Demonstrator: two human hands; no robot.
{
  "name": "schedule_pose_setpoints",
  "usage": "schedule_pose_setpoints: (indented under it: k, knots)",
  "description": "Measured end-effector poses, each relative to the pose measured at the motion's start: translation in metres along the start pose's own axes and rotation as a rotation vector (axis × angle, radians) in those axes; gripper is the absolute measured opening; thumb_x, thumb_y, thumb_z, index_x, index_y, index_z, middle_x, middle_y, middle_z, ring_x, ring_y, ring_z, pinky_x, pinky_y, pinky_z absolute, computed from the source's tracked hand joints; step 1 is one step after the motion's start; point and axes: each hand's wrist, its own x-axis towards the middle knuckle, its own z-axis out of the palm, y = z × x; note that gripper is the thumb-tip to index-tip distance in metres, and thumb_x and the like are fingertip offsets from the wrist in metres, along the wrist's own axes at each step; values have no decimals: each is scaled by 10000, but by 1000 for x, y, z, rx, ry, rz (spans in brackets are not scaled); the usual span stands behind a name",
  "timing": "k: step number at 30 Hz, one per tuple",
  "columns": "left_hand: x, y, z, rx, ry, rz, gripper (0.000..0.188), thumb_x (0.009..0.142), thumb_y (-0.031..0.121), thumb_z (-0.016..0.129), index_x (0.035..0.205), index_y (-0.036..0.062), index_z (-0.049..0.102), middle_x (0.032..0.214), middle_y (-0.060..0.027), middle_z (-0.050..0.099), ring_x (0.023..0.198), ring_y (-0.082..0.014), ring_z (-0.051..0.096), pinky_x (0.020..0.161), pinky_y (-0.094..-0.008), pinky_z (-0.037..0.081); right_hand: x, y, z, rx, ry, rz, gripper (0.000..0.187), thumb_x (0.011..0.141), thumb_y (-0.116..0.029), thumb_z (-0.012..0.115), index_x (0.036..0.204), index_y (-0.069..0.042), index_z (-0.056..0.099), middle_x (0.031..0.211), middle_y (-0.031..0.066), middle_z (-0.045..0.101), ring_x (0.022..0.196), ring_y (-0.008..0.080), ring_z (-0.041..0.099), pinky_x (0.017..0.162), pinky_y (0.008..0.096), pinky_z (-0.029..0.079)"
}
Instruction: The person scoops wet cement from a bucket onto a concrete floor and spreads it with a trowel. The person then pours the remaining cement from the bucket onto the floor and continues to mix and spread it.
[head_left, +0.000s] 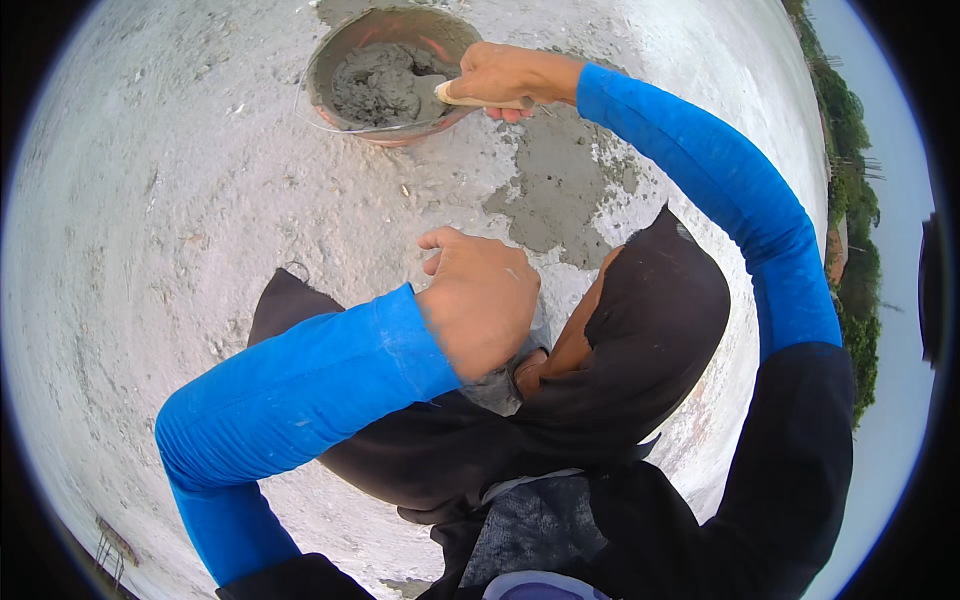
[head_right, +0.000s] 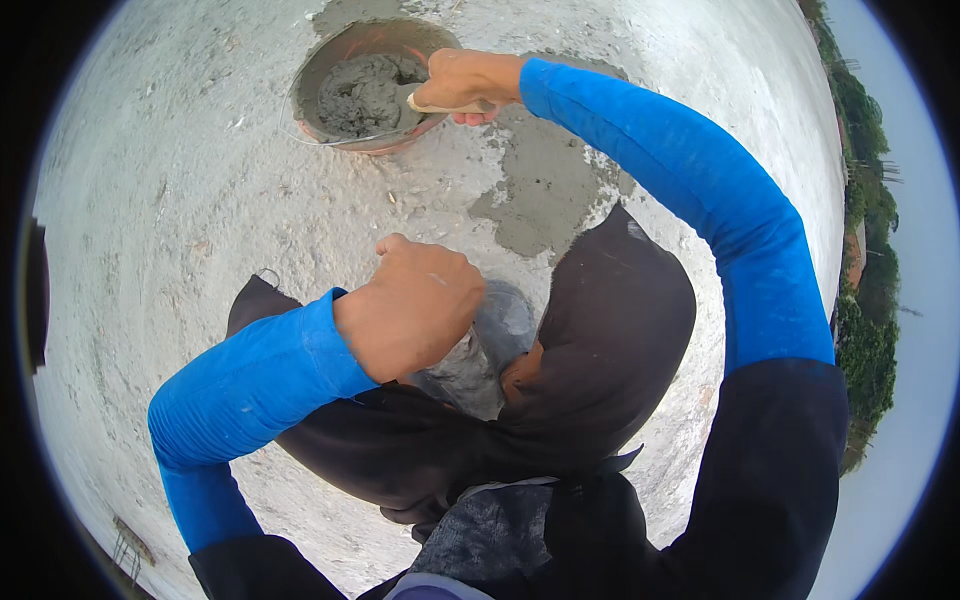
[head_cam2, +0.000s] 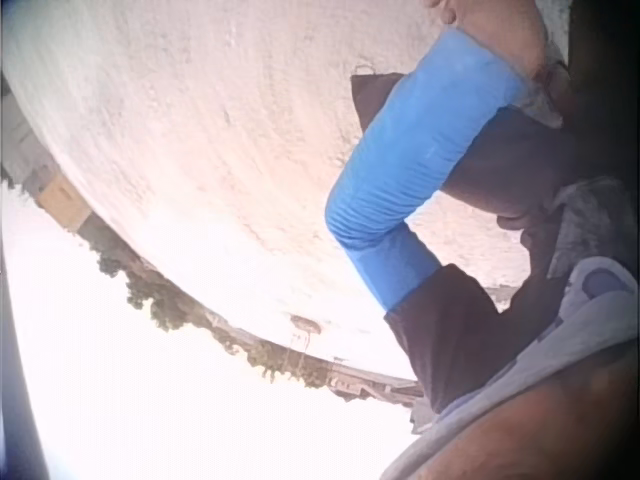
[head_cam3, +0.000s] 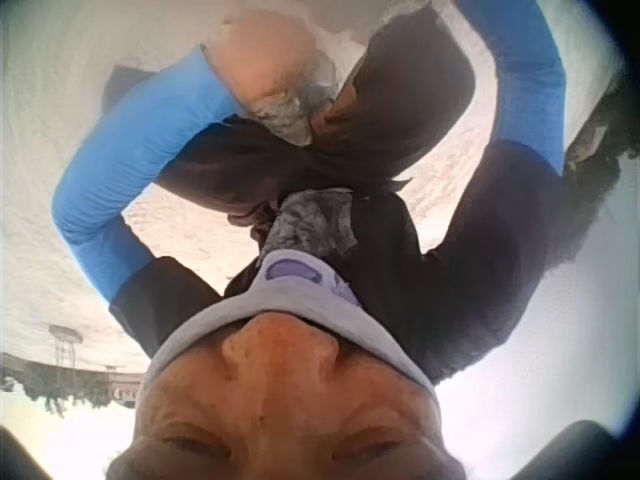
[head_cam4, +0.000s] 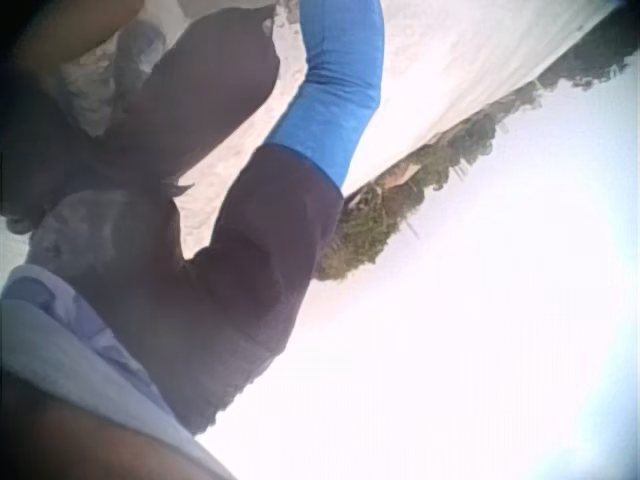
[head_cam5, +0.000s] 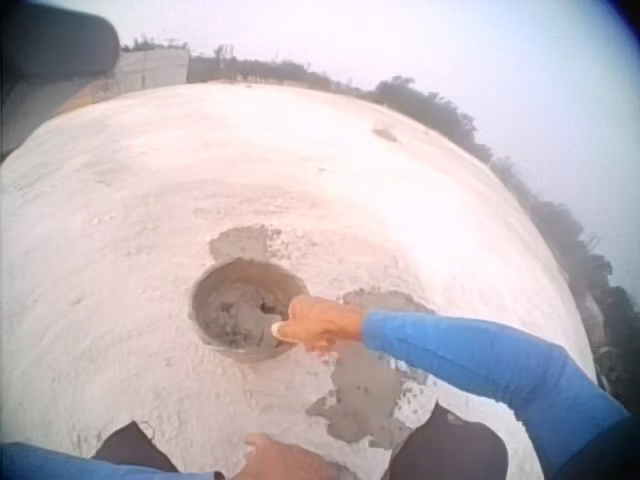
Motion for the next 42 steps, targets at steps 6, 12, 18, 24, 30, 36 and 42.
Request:
schedule_pose_setpoints:
  k: [6,12,18,24,30,36,42]
  knots:
    - [-23,-4,25,-69,227,-31,71,879,120,702,875,67,654,786,-151,700,748,-359,732,699,-510,528,-15,62,9,427,-76,16,474,969,-423,652,987,48,700,814,148,706,560,179,636,440,330,467]
    - [-29,-15,27,-59,-17,-15,143,864,210,753,932,85,738,838,-127,713,828,-312,736,757,-494,534,-33,99,7,650,11,-118,429,1005,-454,642,1072,-32,683,748,79,677,514,123,589,453,289,464]
    - [-22,-24,25,-81,-19,41,205,848,254,787,957,86,744,836,-136,696,812,-331,725,772,-485,537,-116,164,14,853,162,-122,400,1032,-431,633,1119,-42,656,770,77,693,529,108,607,466,273,476]
    - [-4,-21,11,-29,26,84,212,845,249,801,959,82,737,859,-134,697,814,-312,725,758,-471,526,-258,233,76,824,524,236,373,1076,-428,597,1120,-59,626,705,47,657,496,80,566,474,262,433]
    - [9,-9,-3,7,-61,165,258,860,275,807,983,65,719,849,-114,693,833,-289,728,744,-455,512,-306,284,178,-264,812,591,326,989,-331,677,1128,-74,532,761,211,710,646,412,693,557,525,522]
    - [10,-13,3,-1,8,129,194,874,192,746,1015,69,694,828,-100,684,815,-275,725,743,-443,510,-328,302,225,-116,813,782,343,1001,-361,662,1131,-73,526,779,218,719,686,430,707,600,541,536]
    - [13,-10,0,53,-6,117,182,885,115,692,1060,80,660,843,-102,686,815,-288,723,741,-439,513,-335,303,252,383,924,857,338,1007,-389,663,1132,-87,578,792,254,719,727,475,707,621,540,539]
